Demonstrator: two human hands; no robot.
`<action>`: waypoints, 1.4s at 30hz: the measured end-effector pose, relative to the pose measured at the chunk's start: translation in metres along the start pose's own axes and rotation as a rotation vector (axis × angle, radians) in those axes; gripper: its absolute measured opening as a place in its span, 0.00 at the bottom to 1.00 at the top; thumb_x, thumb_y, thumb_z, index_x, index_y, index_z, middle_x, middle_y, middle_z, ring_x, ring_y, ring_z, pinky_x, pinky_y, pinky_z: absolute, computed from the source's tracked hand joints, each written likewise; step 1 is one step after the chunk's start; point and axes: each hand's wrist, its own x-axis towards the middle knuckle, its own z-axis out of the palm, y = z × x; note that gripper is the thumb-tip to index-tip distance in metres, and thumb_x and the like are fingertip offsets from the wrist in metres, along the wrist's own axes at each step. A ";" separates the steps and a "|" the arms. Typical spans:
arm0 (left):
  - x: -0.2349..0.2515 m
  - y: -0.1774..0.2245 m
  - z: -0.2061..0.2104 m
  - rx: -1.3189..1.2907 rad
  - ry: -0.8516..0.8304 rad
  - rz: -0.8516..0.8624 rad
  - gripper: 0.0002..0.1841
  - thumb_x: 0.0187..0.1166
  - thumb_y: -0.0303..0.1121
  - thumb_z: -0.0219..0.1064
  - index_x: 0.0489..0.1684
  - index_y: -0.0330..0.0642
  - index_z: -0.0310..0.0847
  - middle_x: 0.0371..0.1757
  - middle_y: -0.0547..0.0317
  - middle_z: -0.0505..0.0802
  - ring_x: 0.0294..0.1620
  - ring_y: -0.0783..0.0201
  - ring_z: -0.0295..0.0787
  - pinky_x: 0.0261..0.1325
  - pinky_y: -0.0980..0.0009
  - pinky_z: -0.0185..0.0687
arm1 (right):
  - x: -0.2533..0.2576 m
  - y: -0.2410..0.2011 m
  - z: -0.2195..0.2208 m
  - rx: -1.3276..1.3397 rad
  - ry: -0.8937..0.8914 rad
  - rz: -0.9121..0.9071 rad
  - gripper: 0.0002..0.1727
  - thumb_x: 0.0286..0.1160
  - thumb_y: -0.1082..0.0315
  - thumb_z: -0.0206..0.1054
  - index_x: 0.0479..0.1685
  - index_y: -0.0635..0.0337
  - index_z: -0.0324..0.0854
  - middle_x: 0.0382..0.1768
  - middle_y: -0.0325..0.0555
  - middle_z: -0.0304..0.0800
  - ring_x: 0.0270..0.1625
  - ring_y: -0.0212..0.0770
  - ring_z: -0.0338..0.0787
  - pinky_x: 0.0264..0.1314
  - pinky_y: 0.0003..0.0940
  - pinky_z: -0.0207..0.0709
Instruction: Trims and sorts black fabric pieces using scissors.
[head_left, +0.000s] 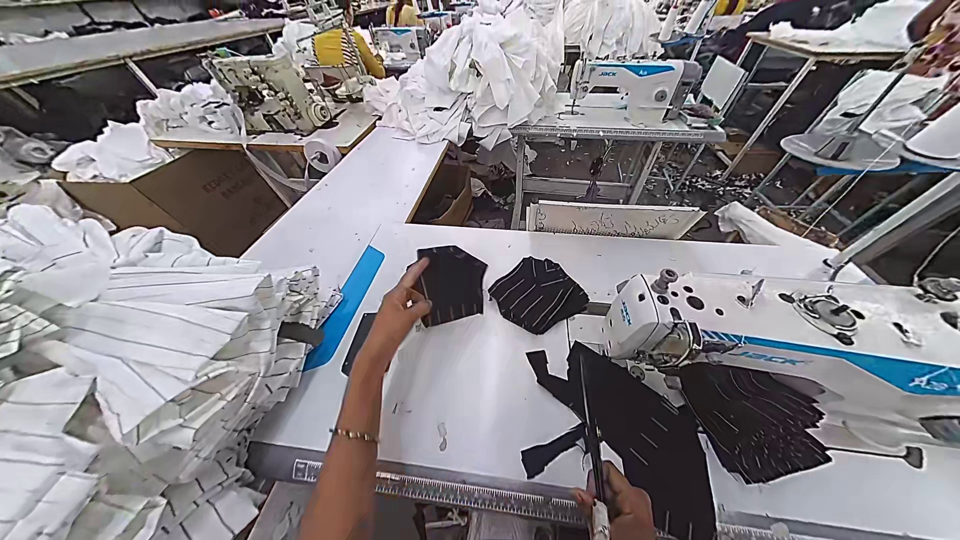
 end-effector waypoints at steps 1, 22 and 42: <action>0.019 -0.015 -0.006 -0.011 0.015 -0.074 0.40 0.72 0.17 0.63 0.91 0.45 0.58 0.52 0.51 0.89 0.32 0.73 0.81 0.43 0.73 0.79 | 0.000 0.001 -0.001 -0.008 -0.007 -0.019 0.17 0.65 0.63 0.78 0.28 0.69 0.79 0.15 0.38 0.81 0.17 0.21 0.76 0.23 0.20 0.71; 0.057 -0.058 -0.003 0.443 0.224 -0.210 0.33 0.77 0.21 0.65 0.86 0.34 0.65 0.88 0.31 0.66 0.78 0.32 0.74 0.73 0.38 0.71 | -0.005 0.018 0.002 -0.093 0.046 -0.110 0.19 0.63 0.61 0.78 0.25 0.72 0.78 0.14 0.48 0.81 0.16 0.29 0.78 0.22 0.23 0.70; 0.025 -0.003 0.177 0.663 -0.404 0.175 0.20 0.87 0.35 0.57 0.66 0.29 0.84 0.73 0.36 0.86 0.80 0.45 0.78 0.86 0.51 0.65 | -0.004 0.027 0.013 -0.020 0.157 -0.225 0.21 0.68 0.54 0.76 0.26 0.64 0.78 0.12 0.41 0.76 0.14 0.26 0.74 0.17 0.22 0.67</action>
